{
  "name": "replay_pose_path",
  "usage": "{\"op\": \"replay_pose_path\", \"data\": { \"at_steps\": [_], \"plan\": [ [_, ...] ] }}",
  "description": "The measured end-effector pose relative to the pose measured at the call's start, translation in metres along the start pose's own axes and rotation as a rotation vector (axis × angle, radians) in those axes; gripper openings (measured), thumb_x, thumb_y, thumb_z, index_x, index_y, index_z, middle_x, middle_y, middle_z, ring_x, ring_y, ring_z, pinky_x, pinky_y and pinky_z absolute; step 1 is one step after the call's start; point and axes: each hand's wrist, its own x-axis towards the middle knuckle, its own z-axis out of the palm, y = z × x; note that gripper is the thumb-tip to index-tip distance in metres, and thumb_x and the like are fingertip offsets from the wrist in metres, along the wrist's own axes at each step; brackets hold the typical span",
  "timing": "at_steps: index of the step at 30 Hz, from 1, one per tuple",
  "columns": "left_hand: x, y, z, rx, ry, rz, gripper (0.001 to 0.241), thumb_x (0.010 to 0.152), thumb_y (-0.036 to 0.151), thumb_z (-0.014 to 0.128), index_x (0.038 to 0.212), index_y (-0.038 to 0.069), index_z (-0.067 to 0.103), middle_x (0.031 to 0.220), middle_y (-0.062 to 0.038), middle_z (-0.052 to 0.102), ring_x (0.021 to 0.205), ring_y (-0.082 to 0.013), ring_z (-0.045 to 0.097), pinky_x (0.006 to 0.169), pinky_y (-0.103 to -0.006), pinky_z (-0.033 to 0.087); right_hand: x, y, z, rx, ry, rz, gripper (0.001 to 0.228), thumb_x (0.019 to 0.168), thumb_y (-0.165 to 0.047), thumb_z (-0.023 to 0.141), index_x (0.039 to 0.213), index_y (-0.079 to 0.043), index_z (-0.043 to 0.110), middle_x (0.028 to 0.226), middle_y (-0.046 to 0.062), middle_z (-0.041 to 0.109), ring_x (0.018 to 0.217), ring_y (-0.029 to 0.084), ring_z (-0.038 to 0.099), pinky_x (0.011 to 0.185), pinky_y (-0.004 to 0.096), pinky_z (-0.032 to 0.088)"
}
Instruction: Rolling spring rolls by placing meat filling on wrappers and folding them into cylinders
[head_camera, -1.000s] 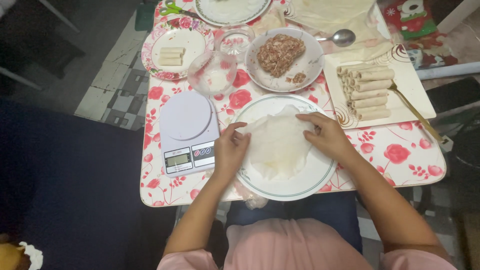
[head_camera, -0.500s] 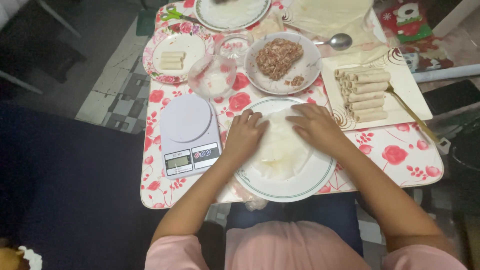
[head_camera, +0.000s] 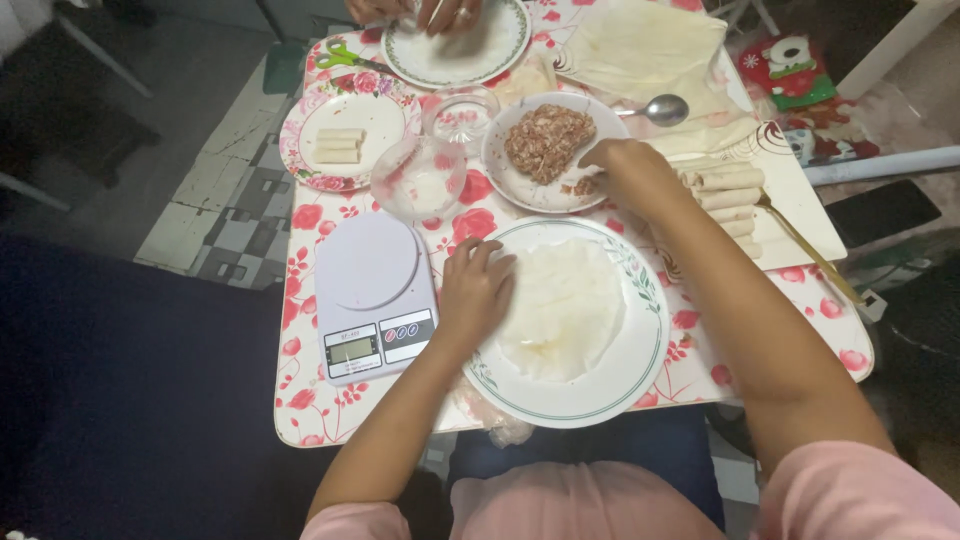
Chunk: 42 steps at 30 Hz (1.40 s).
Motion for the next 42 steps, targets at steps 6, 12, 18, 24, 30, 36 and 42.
{"op": "replay_pose_path", "data": {
  "at_steps": [6,12,18,24,30,36,42],
  "plan": [
    [0.001,-0.019,-0.002,-0.041,0.099,-0.053,0.018,0.069,0.016,0.061,0.087,0.017,0.063,0.095,-0.001,0.052,0.101,-0.0246,0.042,0.079,-0.0380,0.036,0.036,0.013,0.044,-0.010,-0.195,-0.007,0.015,0.068,-0.016,0.065,0.081,-0.021,0.069,0.075,0.011,0.064,0.076,0.031,0.062,0.071,0.039,0.049],
    [0.002,-0.014,-0.014,-0.106,0.265,0.081,0.015,0.075,0.014,0.057,0.090,0.011,0.058,0.098,-0.007,0.052,0.097,-0.0307,0.044,0.081,-0.0453,0.033,0.024,0.030,0.044,0.378,-0.085,-0.124,0.004,0.071,-0.011,0.062,0.074,-0.013,0.065,0.065,0.003,0.059,0.059,0.011,0.050,0.052,0.027,0.035],
    [0.001,-0.009,-0.016,-0.126,0.290,0.034,0.010,0.077,0.011,0.057,0.086,0.014,0.059,0.098,-0.001,0.052,0.100,-0.0277,0.044,0.088,-0.0508,0.028,-0.007,-0.008,-0.028,0.778,0.125,0.086,0.009,0.080,-0.005,0.065,0.088,-0.004,0.063,0.083,0.005,0.062,0.077,0.008,0.058,0.069,0.016,0.048],
    [0.001,-0.010,-0.021,-0.146,0.275,0.027,0.020,0.073,0.001,0.055,0.088,0.013,0.059,0.098,-0.002,0.052,0.099,-0.0279,0.043,0.092,-0.0545,0.022,-0.001,-0.027,-0.035,0.583,-0.012,0.158,0.018,0.079,-0.001,0.058,0.098,0.000,0.060,0.088,0.014,0.061,0.069,0.018,0.057,0.061,0.024,0.049],
    [0.001,-0.011,-0.023,-0.125,0.262,-0.022,0.024,0.069,0.001,0.055,0.087,0.015,0.060,0.099,-0.002,0.052,0.101,-0.0278,0.042,0.093,-0.0543,0.022,0.041,0.024,0.051,0.142,-0.163,-0.077,0.006,0.066,-0.002,0.058,0.067,-0.003,0.064,0.069,0.010,0.060,0.062,0.024,0.054,0.058,0.034,0.040],
    [0.001,-0.007,-0.027,-0.131,0.156,-0.108,0.023,0.073,0.001,0.052,0.084,0.018,0.063,0.098,0.002,0.054,0.108,-0.0229,0.038,0.096,-0.0531,0.017,0.055,0.024,0.070,0.015,-0.158,0.023,0.015,0.074,-0.012,0.060,0.086,-0.006,0.067,0.075,0.021,0.060,0.074,0.037,0.060,0.068,0.041,0.049],
    [0.001,-0.005,-0.035,-0.149,0.164,-0.112,0.022,0.073,0.001,0.053,0.084,0.017,0.063,0.097,0.001,0.053,0.107,-0.0234,0.039,0.095,-0.0543,0.017,0.049,0.013,0.051,0.092,-0.169,0.073,0.014,0.075,-0.011,0.059,0.084,-0.004,0.066,0.076,0.021,0.061,0.077,0.039,0.059,0.070,0.044,0.048]
  ]
}}
